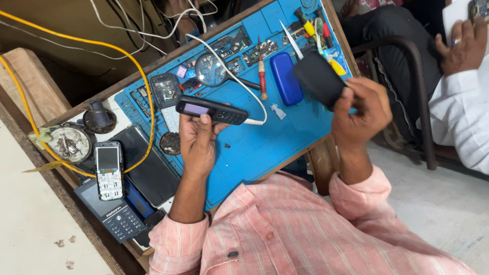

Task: The person disassembles and reassembles several mobile phones on a cluttered workbench. They remove back covers, batteries, and internal components, then reconnect cables and test the devices by pressing buttons and checking screens.

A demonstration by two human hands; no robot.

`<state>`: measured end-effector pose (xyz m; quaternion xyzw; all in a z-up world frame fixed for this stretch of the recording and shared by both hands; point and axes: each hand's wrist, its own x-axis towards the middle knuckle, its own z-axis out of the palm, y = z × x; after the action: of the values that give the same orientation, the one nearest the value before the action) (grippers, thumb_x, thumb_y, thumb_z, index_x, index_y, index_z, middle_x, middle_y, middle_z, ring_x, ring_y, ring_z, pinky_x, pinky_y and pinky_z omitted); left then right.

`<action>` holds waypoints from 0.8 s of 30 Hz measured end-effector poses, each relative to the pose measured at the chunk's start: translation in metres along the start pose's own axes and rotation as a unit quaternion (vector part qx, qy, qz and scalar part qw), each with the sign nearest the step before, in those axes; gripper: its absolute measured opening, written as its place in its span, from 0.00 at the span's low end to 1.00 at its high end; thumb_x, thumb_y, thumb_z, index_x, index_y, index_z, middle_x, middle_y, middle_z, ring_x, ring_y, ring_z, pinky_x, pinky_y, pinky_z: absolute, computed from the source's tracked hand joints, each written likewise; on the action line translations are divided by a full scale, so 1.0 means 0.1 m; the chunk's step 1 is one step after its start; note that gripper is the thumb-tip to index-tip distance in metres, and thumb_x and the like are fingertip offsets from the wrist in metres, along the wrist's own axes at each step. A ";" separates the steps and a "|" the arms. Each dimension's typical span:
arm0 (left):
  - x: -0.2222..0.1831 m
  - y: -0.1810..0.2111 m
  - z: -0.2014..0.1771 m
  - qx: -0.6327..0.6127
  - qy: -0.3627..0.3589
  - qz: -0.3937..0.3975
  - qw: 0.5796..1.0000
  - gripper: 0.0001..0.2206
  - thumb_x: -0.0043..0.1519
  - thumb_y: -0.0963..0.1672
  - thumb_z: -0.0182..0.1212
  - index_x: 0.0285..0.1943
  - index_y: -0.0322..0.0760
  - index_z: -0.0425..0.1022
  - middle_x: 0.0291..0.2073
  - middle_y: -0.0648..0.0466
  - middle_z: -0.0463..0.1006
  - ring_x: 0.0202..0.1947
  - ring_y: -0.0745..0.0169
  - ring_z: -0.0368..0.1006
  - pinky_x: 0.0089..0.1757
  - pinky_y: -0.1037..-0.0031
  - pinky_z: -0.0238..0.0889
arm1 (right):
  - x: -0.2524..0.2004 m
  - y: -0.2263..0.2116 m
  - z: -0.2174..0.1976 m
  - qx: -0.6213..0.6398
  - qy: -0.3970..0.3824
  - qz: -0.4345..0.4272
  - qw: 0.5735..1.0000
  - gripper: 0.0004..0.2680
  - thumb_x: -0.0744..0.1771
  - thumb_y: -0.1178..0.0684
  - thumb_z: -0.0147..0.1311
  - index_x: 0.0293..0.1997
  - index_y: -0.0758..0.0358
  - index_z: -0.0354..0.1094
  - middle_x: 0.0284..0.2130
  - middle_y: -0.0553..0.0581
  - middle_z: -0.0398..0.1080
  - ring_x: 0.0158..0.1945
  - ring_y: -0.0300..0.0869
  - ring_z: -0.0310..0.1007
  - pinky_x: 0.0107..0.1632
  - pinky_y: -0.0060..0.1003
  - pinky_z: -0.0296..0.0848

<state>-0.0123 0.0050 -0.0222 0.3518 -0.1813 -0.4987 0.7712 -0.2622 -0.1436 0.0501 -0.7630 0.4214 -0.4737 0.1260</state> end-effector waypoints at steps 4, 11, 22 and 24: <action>-0.04 -0.11 0.01 0.046 -0.005 -0.008 0.999 0.14 0.74 0.43 0.55 0.65 0.31 0.61 0.55 0.46 0.75 0.53 0.54 0.78 0.52 0.61 0.78 | 0.02 -0.23 0.42 0.064 -0.057 -0.032 0.996 0.03 0.71 0.64 0.58 0.49 0.67 0.73 0.46 0.60 0.75 0.42 0.40 0.77 0.41 0.29 0.75; 0.04 -0.02 0.06 0.041 0.019 0.028 0.999 0.20 0.71 0.43 0.56 0.71 0.34 0.57 0.59 0.46 0.71 0.58 0.56 0.74 0.48 0.65 0.80 | -0.04 -0.49 1.00 0.418 -0.303 0.209 0.831 0.08 0.71 0.61 0.58 0.58 0.69 0.71 0.38 0.55 0.73 0.39 0.33 0.70 0.41 0.29 0.69; 0.07 0.16 0.23 0.103 0.114 0.157 0.976 0.37 0.68 0.37 0.62 0.80 0.42 0.38 0.54 0.47 0.71 0.52 0.59 0.76 0.44 0.72 0.79 | 0.02 -0.47 0.93 0.421 -0.465 0.171 0.760 0.18 0.68 0.57 0.61 0.65 0.68 0.63 0.51 0.57 0.75 0.55 0.39 0.76 0.58 0.36 0.77; 0.06 0.17 0.19 0.146 0.130 0.162 0.967 0.38 0.69 0.37 0.62 0.82 0.42 0.38 0.51 0.47 0.72 0.48 0.62 0.76 0.41 0.77 0.75 | 0.03 -0.58 0.92 0.383 -0.464 0.129 0.788 0.24 0.65 0.55 0.67 0.67 0.68 0.61 0.50 0.57 0.75 0.53 0.40 0.77 0.56 0.36 0.78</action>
<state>-0.0106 -0.0026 0.0030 0.4880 -0.2047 -0.2850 0.7992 -0.1555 -0.1292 0.0381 -0.7182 0.1907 -0.1644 0.6487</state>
